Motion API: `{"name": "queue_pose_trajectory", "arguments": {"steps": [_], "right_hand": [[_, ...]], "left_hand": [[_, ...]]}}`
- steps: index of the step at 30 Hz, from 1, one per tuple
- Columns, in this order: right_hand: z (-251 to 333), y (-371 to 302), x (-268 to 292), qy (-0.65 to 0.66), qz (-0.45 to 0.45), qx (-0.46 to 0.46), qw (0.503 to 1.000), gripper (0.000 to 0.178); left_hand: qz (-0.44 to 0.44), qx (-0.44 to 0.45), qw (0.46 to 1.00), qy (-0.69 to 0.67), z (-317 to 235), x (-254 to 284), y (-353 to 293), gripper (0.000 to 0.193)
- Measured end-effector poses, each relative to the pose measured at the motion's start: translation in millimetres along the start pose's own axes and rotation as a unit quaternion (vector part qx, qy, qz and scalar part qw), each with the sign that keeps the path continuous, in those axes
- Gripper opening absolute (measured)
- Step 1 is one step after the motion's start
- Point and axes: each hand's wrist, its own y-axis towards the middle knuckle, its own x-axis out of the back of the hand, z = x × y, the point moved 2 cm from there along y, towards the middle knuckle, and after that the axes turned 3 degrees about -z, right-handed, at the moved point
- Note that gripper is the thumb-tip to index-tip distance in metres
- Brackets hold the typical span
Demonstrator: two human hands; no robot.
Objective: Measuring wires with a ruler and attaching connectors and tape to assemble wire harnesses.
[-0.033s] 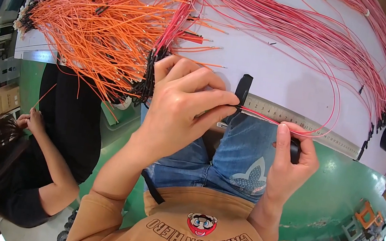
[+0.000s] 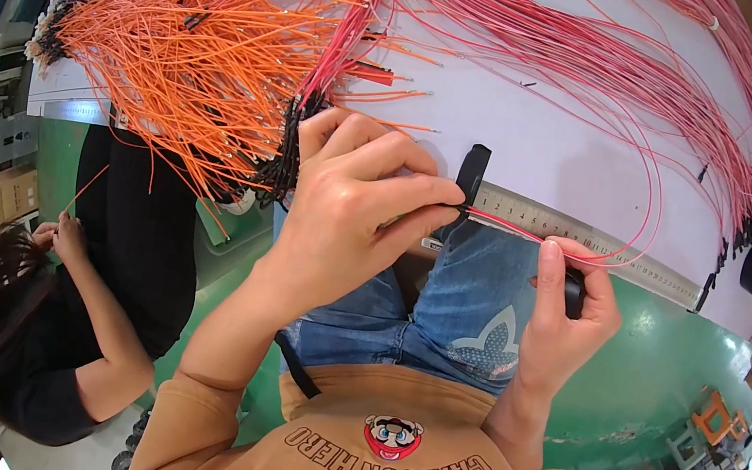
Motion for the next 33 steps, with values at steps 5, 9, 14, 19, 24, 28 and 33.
{"name": "queue_pose_trajectory", "arguments": {"steps": [5,9,14,19,24,28,33], "right_hand": [[0.8,1.7,-1.8,-0.006,0.005,0.016,1.000,0.009],[6.4,0.1,-1.5,0.006,0.013,-0.032,0.999,0.005],[1.2,1.8,-3.2,-0.014,0.006,0.021,1.000,0.007],[0.9,1.5,-2.9,-0.016,0.004,0.040,0.999,0.006],[5.6,1.6,-1.4,0.002,0.016,0.007,1.000,0.005],[3.3,2.0,-2.0,0.013,0.024,0.010,1.000,0.004],[-0.5,1.7,-0.8,0.033,0.029,0.015,0.999,0.005]], "left_hand": [[0.008,-0.004,1.000,0.007,0.7,0.5,0.0,0.018],[0.012,0.001,1.000,0.021,-0.8,1.9,0.5,0.018],[0.017,0.009,0.999,0.028,-3.0,0.8,2.2,0.017],[0.002,0.028,0.998,0.059,-15.9,3.4,5.0,0.021],[-0.007,-0.015,0.999,0.032,-33.7,-10.1,9.0,0.021],[-0.010,-0.038,0.999,0.000,-35.5,-33.5,12.0,0.015],[-0.003,-0.046,0.999,-0.011,-37.4,-37.3,15.2,0.010]]}}
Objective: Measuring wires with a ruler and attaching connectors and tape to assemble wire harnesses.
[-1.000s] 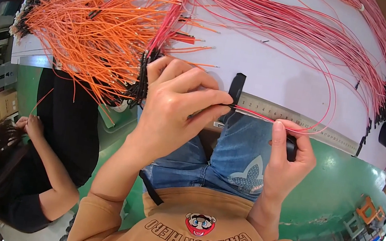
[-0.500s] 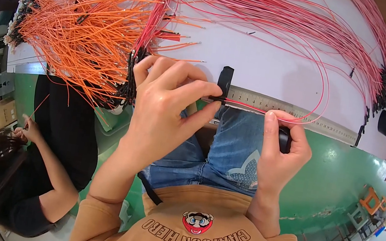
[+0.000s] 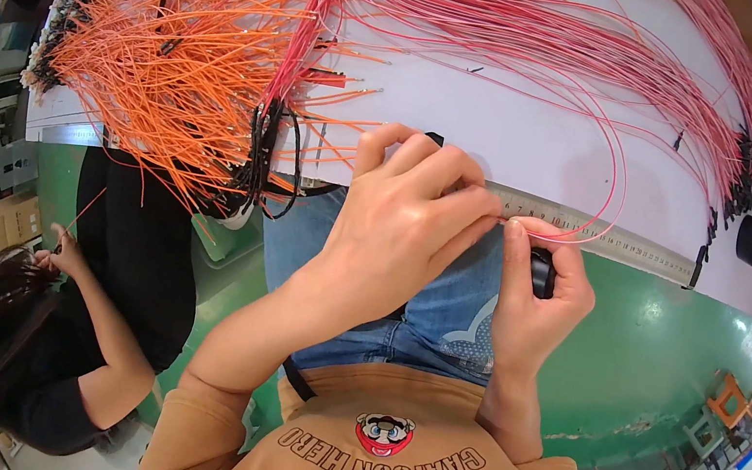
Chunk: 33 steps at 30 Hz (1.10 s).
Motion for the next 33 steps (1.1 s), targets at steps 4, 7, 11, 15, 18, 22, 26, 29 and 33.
{"name": "queue_pose_trajectory", "arguments": {"steps": [4,7,11,15,18,22,26,29,33], "right_hand": [[-5.9,-1.1,2.9,0.007,-0.001,0.038,0.999,0.005],[-11.5,-6.3,9.0,0.056,0.043,0.033,0.997,0.017],[-5.0,-25.8,12.6,0.191,0.199,-0.013,0.961,0.074],[2.1,-56.3,1.3,0.215,0.267,-0.067,0.937,0.108],[6.4,-72.4,-0.9,0.187,0.348,-0.010,0.919,0.117],[3.5,-83.1,-1.3,0.117,0.369,0.082,0.918,0.115],[7.1,-91.5,-2.1,0.086,0.361,0.144,0.917,0.112],[10.3,-95.8,-4.0,0.078,0.354,0.183,0.914,0.110],[19.1,-100.0,-2.6,0.015,0.343,0.207,0.916,0.119]], "left_hand": [[0.027,0.003,0.999,0.021,-8.8,-3.2,-3.7,0.009],[0.023,0.031,0.999,0.030,-19.4,7.2,-16.0,0.011],[0.021,0.143,0.987,-0.069,-35.1,32.8,-55.1,0.007],[0.015,0.304,0.901,-0.310,-45.8,38.5,-105.1,0.010],[-0.040,0.366,0.818,-0.442,-59.2,40.1,-125.8,0.014],[-0.094,0.333,0.887,-0.305,-75.6,51.1,-142.8,0.010],[-0.144,0.252,0.950,-0.116,-86.6,56.5,-152.2,0.014],[-0.153,0.263,0.945,-0.123,-92.1,57.6,-155.5,0.014],[-0.143,0.232,0.958,-0.086,-90.6,59.5,-160.1,0.015]]}}
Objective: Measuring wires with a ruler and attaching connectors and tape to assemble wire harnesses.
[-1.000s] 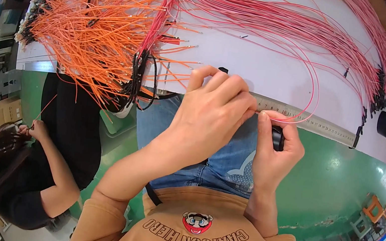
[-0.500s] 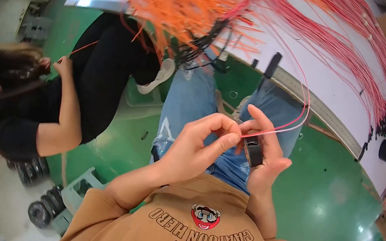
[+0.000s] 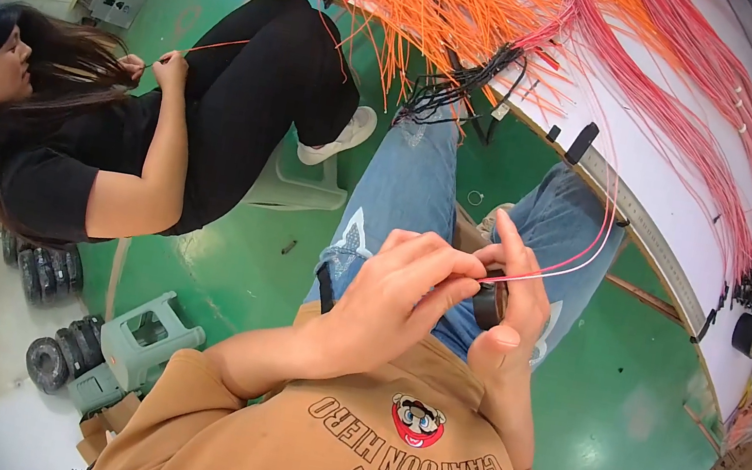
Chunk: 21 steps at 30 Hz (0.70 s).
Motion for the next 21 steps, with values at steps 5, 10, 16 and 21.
{"name": "queue_pose_trajectory", "arguments": {"steps": [5,10,16,21], "right_hand": [[-3.1,-4.2,-5.5,0.078,-0.008,0.076,0.994,0.074],[1.8,-14.2,-12.1,0.053,0.036,-0.042,0.997,0.025],[-5.5,-17.8,-18.3,0.129,-0.035,-0.060,0.989,0.011],[-2.8,-18.5,-10.7,0.245,0.011,-0.152,0.957,0.010]], "left_hand": [[0.016,-0.042,0.998,0.035,4.5,-1.0,-0.8,0.010],[-0.011,-0.031,0.998,0.054,13.2,0.8,-4.4,0.007],[-0.011,0.020,1.000,-0.002,18.7,-0.2,-8.3,0.007],[-0.007,0.116,0.981,-0.157,18.0,10.0,-15.0,0.011]]}}
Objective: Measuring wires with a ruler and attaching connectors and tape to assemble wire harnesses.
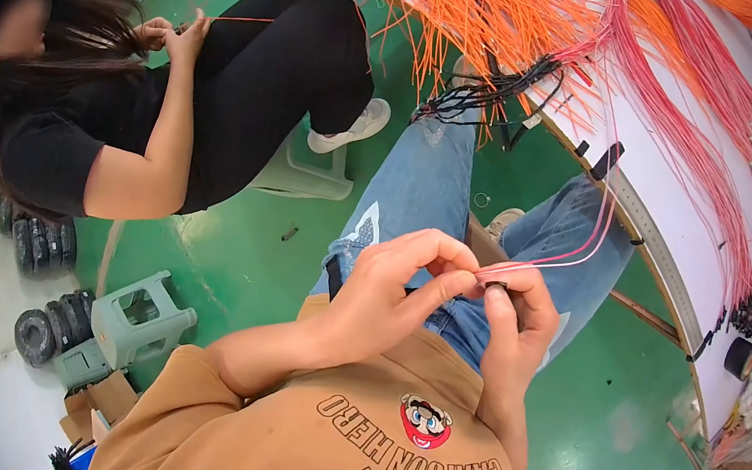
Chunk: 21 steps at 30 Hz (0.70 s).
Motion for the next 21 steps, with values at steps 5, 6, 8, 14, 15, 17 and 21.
{"name": "queue_pose_trajectory", "arguments": {"steps": [5,6,8,14,15,17,21], "right_hand": [[0.7,6.7,-10.2,0.022,0.031,-0.001,0.999,0.011],[0.9,7.9,-10.7,0.042,0.050,0.012,0.998,0.010],[1.7,7.2,-9.9,0.063,0.069,0.023,0.995,0.009],[8.9,2.4,-14.5,0.066,0.085,-0.018,0.994,0.012],[8.0,2.4,-14.5,0.065,0.082,-0.018,0.994,0.011],[8.1,2.5,-15.0,0.063,0.077,-0.018,0.995,0.012],[6.9,1.1,-14.6,0.082,0.082,-0.021,0.993,0.008]], "left_hand": [[-0.002,0.056,0.998,-0.026,-7.9,9.4,-13.7,0.018],[-0.002,0.058,0.997,-0.043,-7.8,8.7,-14.6,0.020],[-0.003,0.062,0.996,-0.060,-7.2,6.7,-16.0,0.022],[-0.011,0.039,0.997,-0.073,-2.4,8.9,-17.7,0.022],[-0.010,0.045,0.997,-0.064,-3.8,9.8,-17.0,0.022],[-0.009,0.050,0.997,-0.055,-3.2,9.9,-16.5,0.021],[-0.024,0.020,0.999,-0.013,-0.5,7.2,-18.7,0.020]]}}
